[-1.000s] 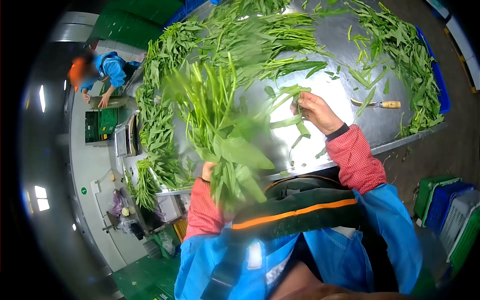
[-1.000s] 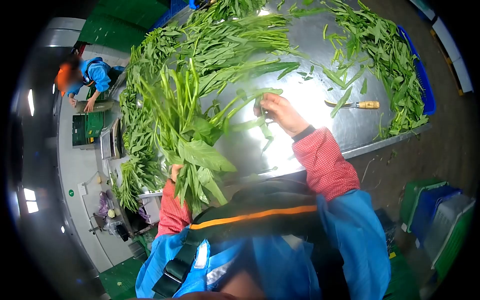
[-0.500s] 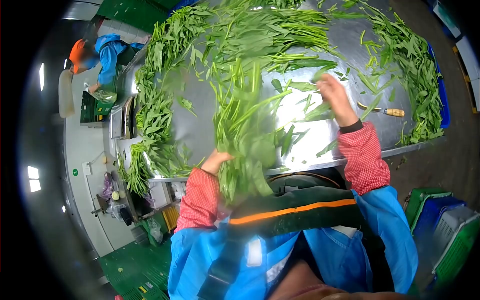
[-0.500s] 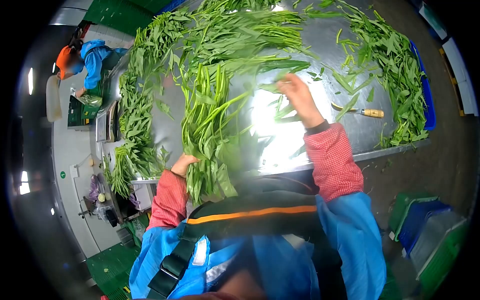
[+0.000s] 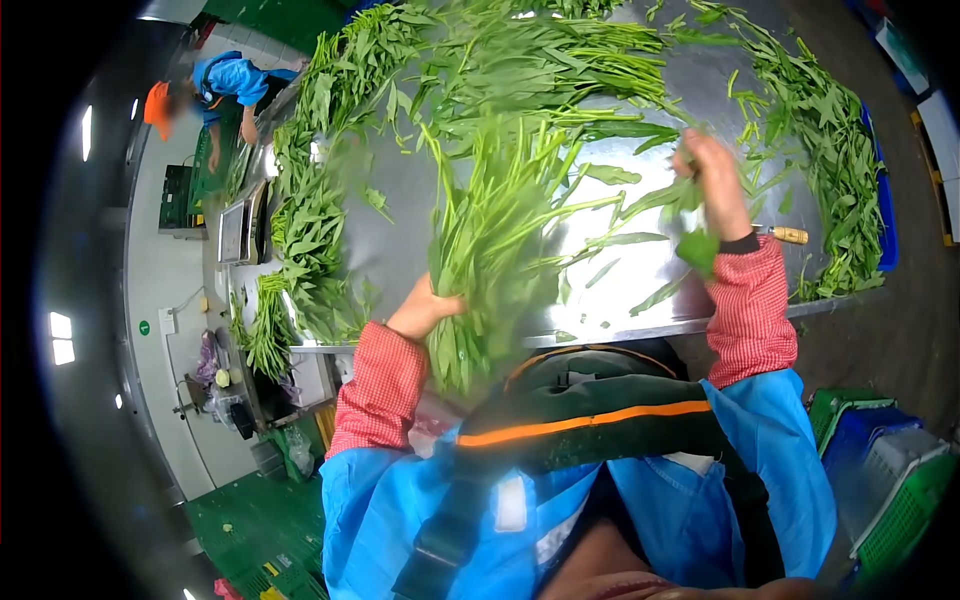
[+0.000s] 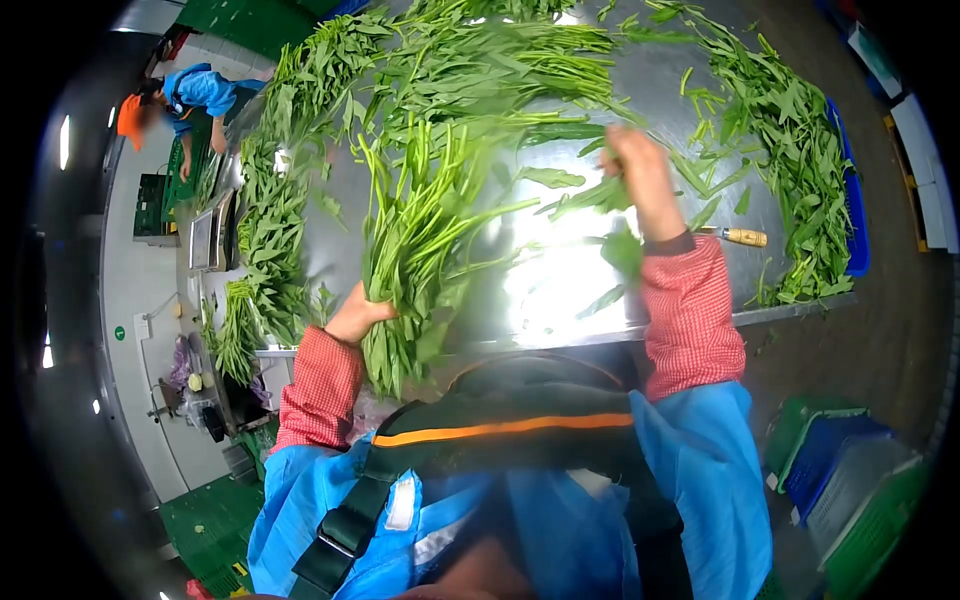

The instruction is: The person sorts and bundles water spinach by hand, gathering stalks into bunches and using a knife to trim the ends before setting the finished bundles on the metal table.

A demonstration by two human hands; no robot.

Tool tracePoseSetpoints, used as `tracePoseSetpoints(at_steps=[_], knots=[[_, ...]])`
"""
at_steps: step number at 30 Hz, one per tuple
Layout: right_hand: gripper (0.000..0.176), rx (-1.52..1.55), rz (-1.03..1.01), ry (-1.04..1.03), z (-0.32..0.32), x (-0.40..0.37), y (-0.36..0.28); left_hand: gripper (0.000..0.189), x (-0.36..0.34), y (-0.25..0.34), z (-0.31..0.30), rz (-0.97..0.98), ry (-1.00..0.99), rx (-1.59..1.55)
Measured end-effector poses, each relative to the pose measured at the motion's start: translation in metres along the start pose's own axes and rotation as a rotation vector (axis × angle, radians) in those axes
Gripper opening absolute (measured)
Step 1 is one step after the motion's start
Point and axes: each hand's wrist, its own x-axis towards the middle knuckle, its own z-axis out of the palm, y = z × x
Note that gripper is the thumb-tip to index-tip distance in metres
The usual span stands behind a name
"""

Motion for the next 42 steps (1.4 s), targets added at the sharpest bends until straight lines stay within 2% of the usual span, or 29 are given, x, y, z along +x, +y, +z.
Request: tracePoseSetpoints(at_steps=[1,3,4,5,6,8,10,12,13,15,17,19,21,23,24,25,26,28,30,31,34,36,38,39,40,42], knots=[[0.034,-0.053,-0.027,-0.132,0.012,-0.013,-0.006,0.057,-0.001,0.004,0.004,0.023,0.001,0.0],[0.031,0.068,0.169,-0.235,0.048,-0.03,0.001,0.061,0.003,0.017,0.012,0.104,0.047,0.105],[0.031,-0.014,-0.063,-0.265,0.063,-0.032,0.028,0.064,0.005,0.024,0.017,0.148,0.07,0.159],[0.034,-0.4,0.124,-0.316,0.074,-0.039,-0.007,0.072,0.006,0.031,0.023,0.177,0.116,0.153],[0.039,-0.51,-0.077,-0.288,0.082,-0.038,0.01,0.073,0.008,0.031,0.023,0.217,0.14,0.197],[0.04,-0.243,-0.196,-0.319,0.086,-0.016,0.067,0.077,0.015,0.026,0.018,0.304,0.193,0.281],[0.034,-0.017,0.277,-0.177,0.05,-0.001,0.02,0.081,0.016,0.016,0.005,0.293,0.243,0.28],[0.027,0.627,0.244,0.106,0.011,0.002,-0.004,0.081,0.012,0.009,-0.007,0.293,0.255,0.249],[0.025,0.847,0.172,-0.112,-0.023,0.01,-0.004,0.08,0.011,0.011,-0.009,0.29,0.253,0.249],[0.026,1.089,0.047,-0.396,-0.065,0.018,-0.013,0.079,0.004,0.02,-0.01,0.281,0.25,0.247],[0.024,1.145,-0.063,-0.522,-0.078,0.017,-0.032,0.077,0.002,0.025,-0.014,0.276,0.23,0.206],[0.023,0.152,-0.088,-0.453,-0.062,0.027,-0.004,0.074,0.001,0.027,-0.016,0.254,0.256,0.199],[0.024,-0.794,-0.333,-0.269,-0.039,0.017,0.028,0.074,-0.001,0.035,-0.015,0.218,0.274,0.179],[0.031,-0.881,-0.377,-0.135,-0.009,0.004,0.021,0.075,-0.001,0.035,-0.013,0.267,0.297,0.2],[0.038,-0.518,-0.19,-0.137,0.009,0.003,0.004,0.075,-0.002,0.034,-0.013,0.287,0.309,0.209],[0.039,-0.447,-0.222,-0.166,0.024,0.0,-0.005,0.087,-0.001,0.037,-0.013,0.217,0.276,0.213],[0.04,-0.374,-0.253,-0.19,0.039,-0.006,-0.015,0.088,0.0,0.033,-0.015,0.238,0.291,0.263],[0.044,-0.447,-0.156,-0.258,0.074,-0.016,-0.041,0.091,0.009,0.017,-0.02,0.285,0.311,0.368],[0.03,-0.498,-0.123,-0.465,0.101,-0.004,-0.022,0.092,0.012,0.01,-0.02,0.279,0.321,0.384],[0.025,-0.239,-0.243,-0.533,0.109,-0.001,-0.012,0.091,0.01,0.012,-0.016,0.284,0.314,0.39],[0.024,0.854,0.161,-0.586,0.067,0.0,-0.015,0.083,-0.003,0.025,-0.01,0.279,0.304,0.357],[0.023,1.219,-0.07,-0.75,0.031,0.016,-0.021,0.079,-0.008,0.024,-0.013,0.264,0.262,0.218],[0.023,1.128,-0.065,-0.664,0.005,0.013,-0.024,0.069,-0.016,0.026,-0.013,0.246,0.281,0.106],[0.023,0.972,0.012,-0.618,0.003,0.01,-0.016,0.068,-0.017,0.019,-0.022,0.206,0.292,0.083],[0.021,0.58,0.22,-0.461,0.005,0.004,-0.011,0.066,-0.018,0.015,-0.028,0.164,0.304,0.06],[0.02,-0.042,0.204,-0.489,0.02,-0.012,0.003,0.056,-0.018,0.009,-0.034,0.159,0.332,0.003]])
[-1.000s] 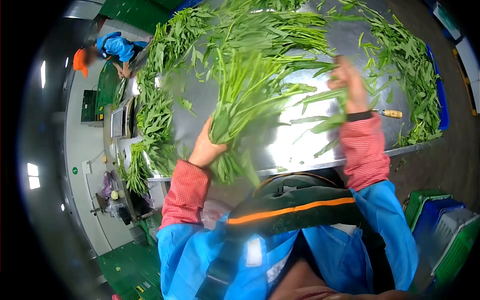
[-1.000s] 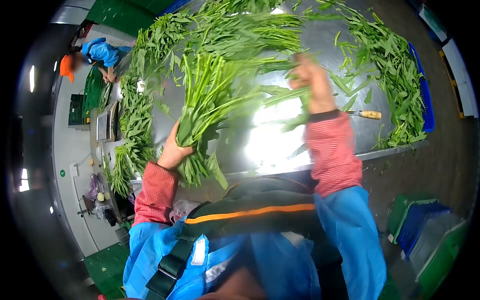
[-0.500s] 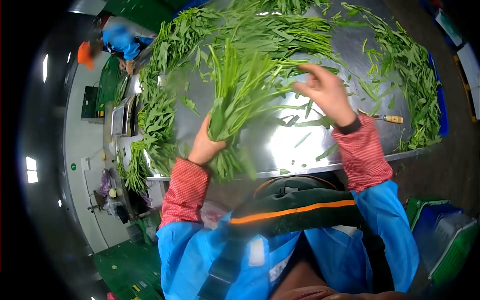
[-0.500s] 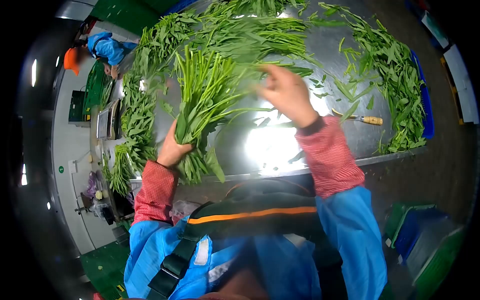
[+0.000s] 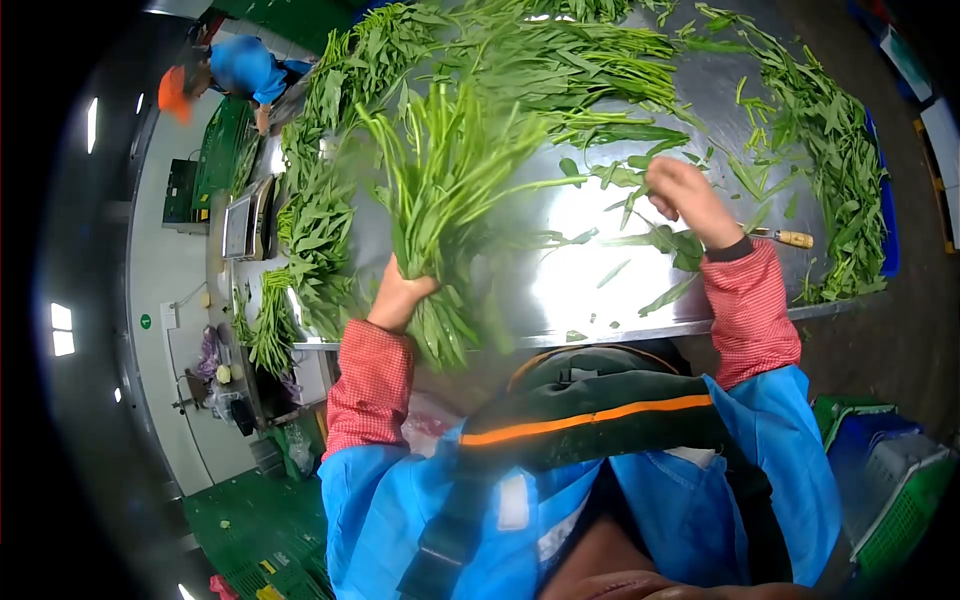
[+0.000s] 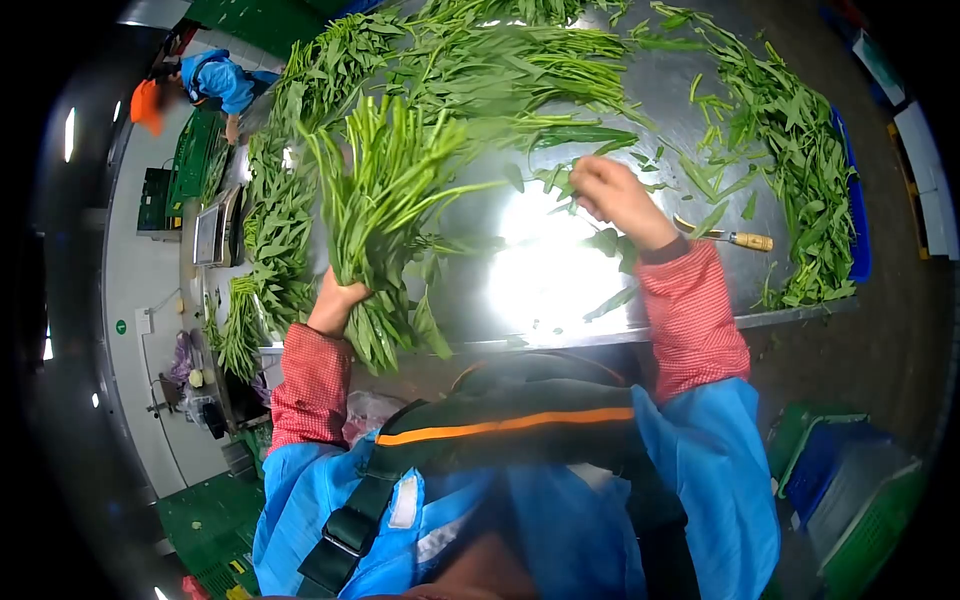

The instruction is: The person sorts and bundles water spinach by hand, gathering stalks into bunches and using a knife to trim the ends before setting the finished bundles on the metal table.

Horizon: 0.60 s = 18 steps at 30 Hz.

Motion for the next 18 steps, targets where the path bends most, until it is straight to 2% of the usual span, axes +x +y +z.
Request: tracePoseSetpoints(at_steps=[1,4,5,8,9,12,13,14,16,17,18], knots=[[0.017,0.031,-0.038,-0.061,0.002,0.001,0.009,0.054,0.001,-0.001,-0.004,-0.009,-0.001,-0.015],[0.018,0.259,0.001,0.038,0.017,0.002,0.017,0.047,0.003,0.005,-0.001,-0.018,-0.009,-0.046],[0.019,0.216,0.047,0.047,0.021,0.003,0.02,0.046,0.003,0.01,0.001,-0.03,-0.018,-0.061],[0.016,0.167,-0.004,0.014,0.023,0.008,0.032,0.043,0.002,0.016,0.005,-0.038,-0.053,-0.095],[0.021,0.07,0.025,0.014,0.02,0.009,0.034,0.043,0.002,0.016,0.005,-0.041,-0.06,-0.098],[0.041,-0.336,-0.278,0.11,0.036,0.019,0.054,0.044,0.002,0.013,0.003,-0.039,-0.072,-0.118],[0.063,-0.463,-0.275,0.046,0.043,0.02,0.052,0.044,0.002,0.013,0.003,-0.036,-0.077,-0.127],[0.064,-0.574,-0.271,0.015,0.057,0.018,0.051,0.045,0.002,0.014,0.004,-0.052,-0.089,-0.141],[0.058,-0.562,-0.306,-0.102,0.078,0.025,0.071,0.046,0.001,0.019,0.005,-0.082,-0.111,-0.169],[0.04,-0.528,-0.141,-0.201,0.078,0.026,0.072,0.047,0.002,0.018,0.004,-0.066,-0.111,-0.171],[0.034,-0.447,-0.126,-0.175,0.076,0.028,0.077,0.047,0.002,0.017,0.001,-0.058,-0.104,-0.176]])
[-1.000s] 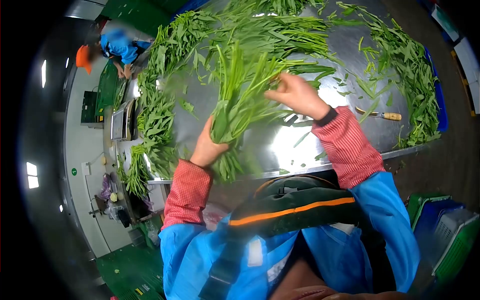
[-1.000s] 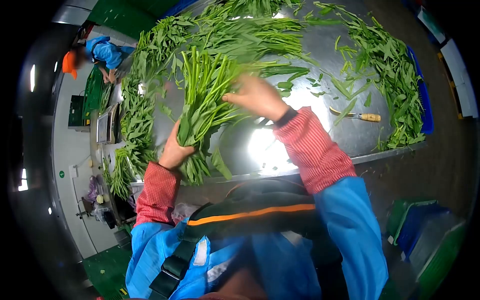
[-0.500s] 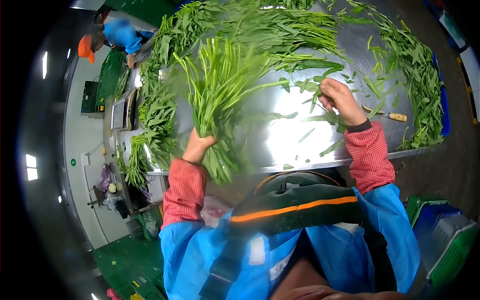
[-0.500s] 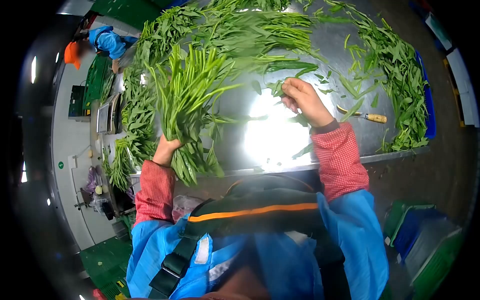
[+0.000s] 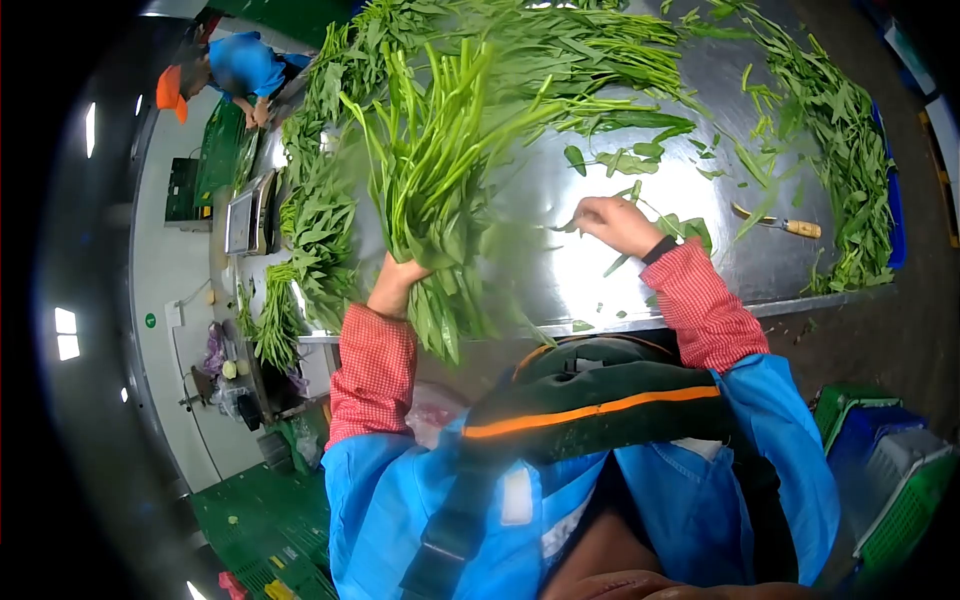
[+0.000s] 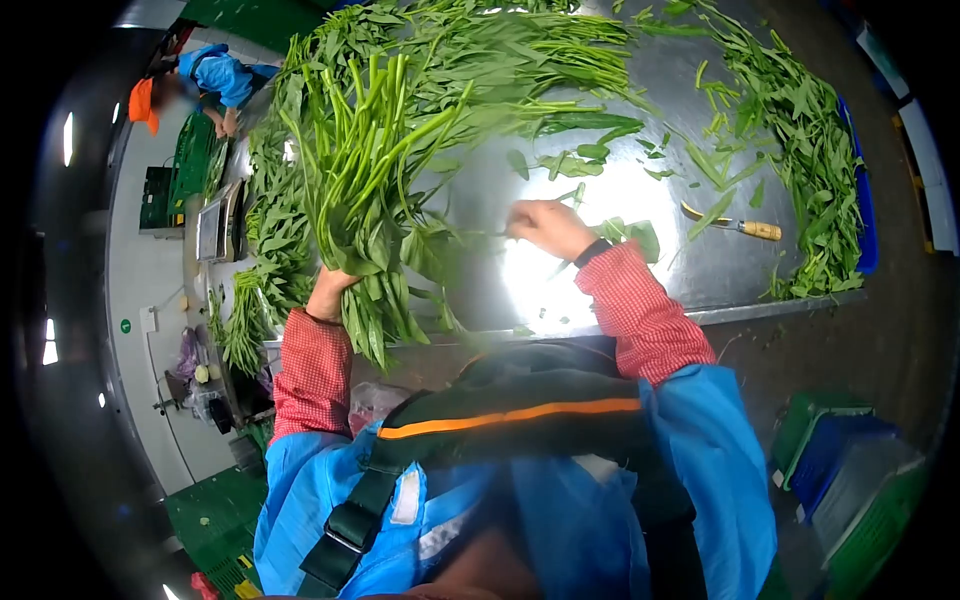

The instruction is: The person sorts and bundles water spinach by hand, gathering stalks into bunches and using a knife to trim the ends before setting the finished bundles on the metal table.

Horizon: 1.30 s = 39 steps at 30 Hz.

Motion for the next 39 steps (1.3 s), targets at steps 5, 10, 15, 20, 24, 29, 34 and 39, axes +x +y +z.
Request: tracePoseSetpoints(at_steps=[5,10,15,20,24,29,34,39], knots=[[0.012,0.554,0.127,0.184,-0.029,-0.004,0.028,0.047,-0.007,-0.001,-0.009,0.029,0.062,0.123],[0.018,0.314,-0.007,0.095,-0.02,0.003,0.011,0.05,-0.005,-0.005,-0.012,0.047,0.038,0.17],[0.042,0.258,-0.005,-0.017,-0.003,0.005,0.001,0.055,-0.005,0.002,0.001,0.086,-0.056,0.157],[0.039,0.2,-0.087,-0.065,0.001,0.007,0.001,0.072,-0.001,0.012,0.02,0.261,-0.103,0.333],[0.034,0.685,0.029,0.19,-0.033,0.007,0.024,0.068,-0.011,0.042,0.031,0.425,0.17,1.031],[0.044,0.719,-0.075,0.185,-0.059,-0.008,-0.05,0.064,0.005,0.044,0.023,0.735,0.362,1.321],[0.019,0.672,-0.108,0.381,-0.069,-0.007,-0.044,0.063,0.012,0.034,0.013,0.764,0.447,1.414],[0.014,0.532,-0.132,0.454,-0.079,-0.014,-0.058,0.063,0.009,0.026,0.011,0.733,0.453,1.429]])
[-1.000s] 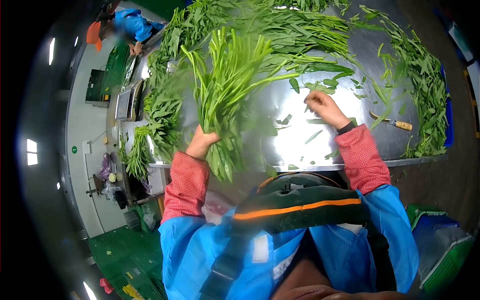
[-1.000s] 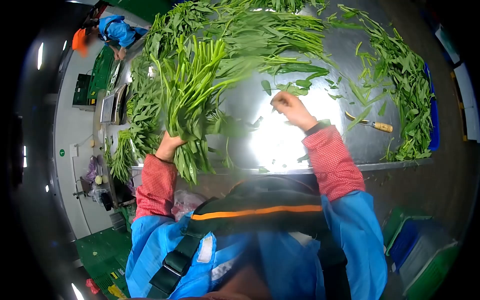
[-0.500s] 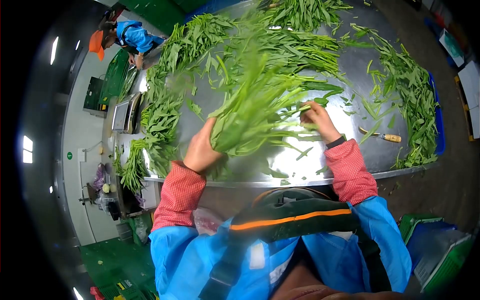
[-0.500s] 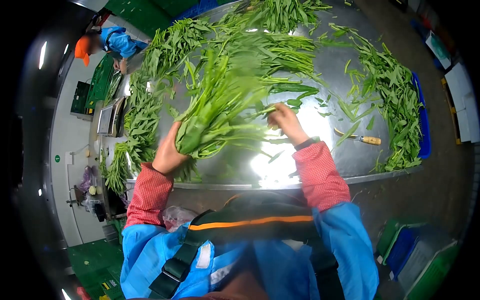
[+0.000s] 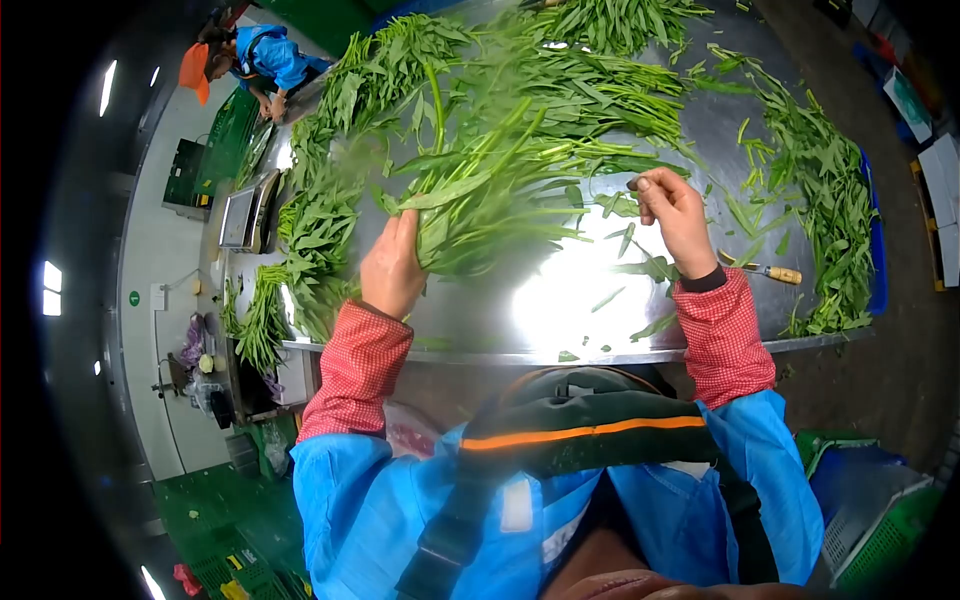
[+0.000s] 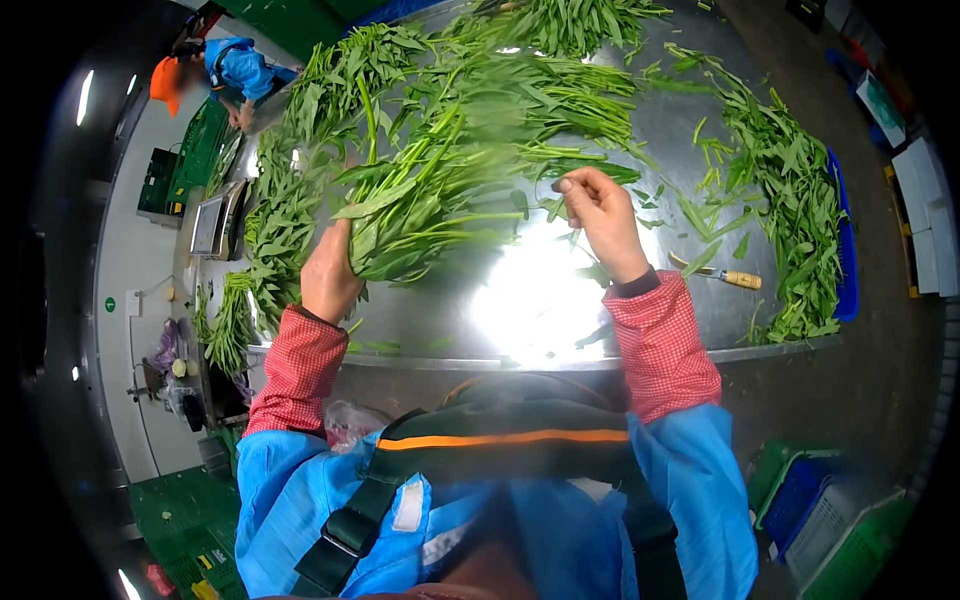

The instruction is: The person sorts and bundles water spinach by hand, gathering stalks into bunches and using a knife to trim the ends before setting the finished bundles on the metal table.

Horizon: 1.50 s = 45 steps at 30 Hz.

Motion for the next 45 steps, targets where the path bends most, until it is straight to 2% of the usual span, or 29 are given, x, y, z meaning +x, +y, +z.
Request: tracePoseSetpoints(at_steps=[6,9,10,11,13,14,17,18,21,22,26,27,31,33,35,38,39,40,43,45], knots=[[0.017,-0.374,-0.14,0.061,0.032,0.001,-0.018,0.068,-0.001,0.007,-0.004,0.006,-0.024,-0.061],[0.017,-0.318,-0.042,0.051,0.054,0.002,-0.011,0.068,-0.001,0.015,-0.004,0.024,0.0,-0.088],[0.021,-0.245,0.05,0.002,0.062,0.003,-0.01,0.066,-0.001,0.018,-0.003,0.032,-0.009,-0.081],[0.027,-0.022,0.107,-0.034,0.072,0.007,0.003,0.064,-0.002,0.02,-0.001,0.04,-0.017,-0.073],[0.036,0.204,0.532,-0.2,0.071,0.018,0.005,0.06,-0.004,0.024,0.004,0.055,-0.032,-0.063],[0.042,0.335,0.597,-0.083,0.078,0.016,0.006,0.057,-0.005,0.024,0.006,0.061,-0.036,-0.06],[0.042,0.315,0.56,-0.153,0.071,0.015,0.019,0.051,-0.005,0.027,0.006,0.061,-0.028,-0.066],[0.031,0.299,0.583,-0.174,0.067,0.012,0.012,0.052,-0.006,0.026,0.007,0.058,-0.029,-0.064],[0.025,0.266,0.546,-0.368,0.054,0.003,0.014,0.054,-0.007,0.023,0.005,0.044,-0.064,-0.039],[0.018,0.275,0.536,-0.418,0.05,-0.001,0.01,0.055,-0.007,0.022,0.004,0.04,-0.082,-0.027],[0.009,0.21,0.476,-0.596,0.028,-0.018,0.011,0.057,-0.007,0.017,0.003,0.11,-0.144,-0.012],[0.009,0.137,0.598,-0.597,0.025,-0.023,-0.008,0.056,-0.006,0.018,0.005,0.144,-0.136,0.002],[0.01,0.288,0.612,-0.648,0.003,-0.035,-0.027,0.048,-0.001,0.025,0.0,0.176,-0.139,-0.023],[0.008,0.517,0.552,-0.591,-0.037,-0.042,-0.011,0.044,-0.008,0.01,0.005,0.124,-0.134,0.034],[0.009,0.745,0.396,-0.538,-0.061,-0.038,-0.011,0.041,-0.011,0.001,0.005,0.104,-0.126,0.08],[0.011,0.263,0.339,-0.15,-0.037,-0.036,-0.034,0.035,-0.009,-0.003,0.006,0.149,-0.109,0.141],[0.014,0.027,0.207,-0.203,-0.03,-0.029,-0.034,0.036,-0.007,-0.001,0.006,0.173,-0.106,0.16],[0.014,-0.199,0.06,-0.167,-0.017,-0.023,-0.036,0.037,-0.003,0.002,0.006,0.198,-0.102,0.179],[0.023,-0.807,-0.484,0.033,0.027,-0.005,-0.049,0.044,0.007,0.019,0.003,0.258,-0.09,0.227],[0.031,-1.253,-0.517,-0.034,0.046,0.004,-0.044,0.049,0.012,0.03,0.0,0.286,-0.082,0.249]])
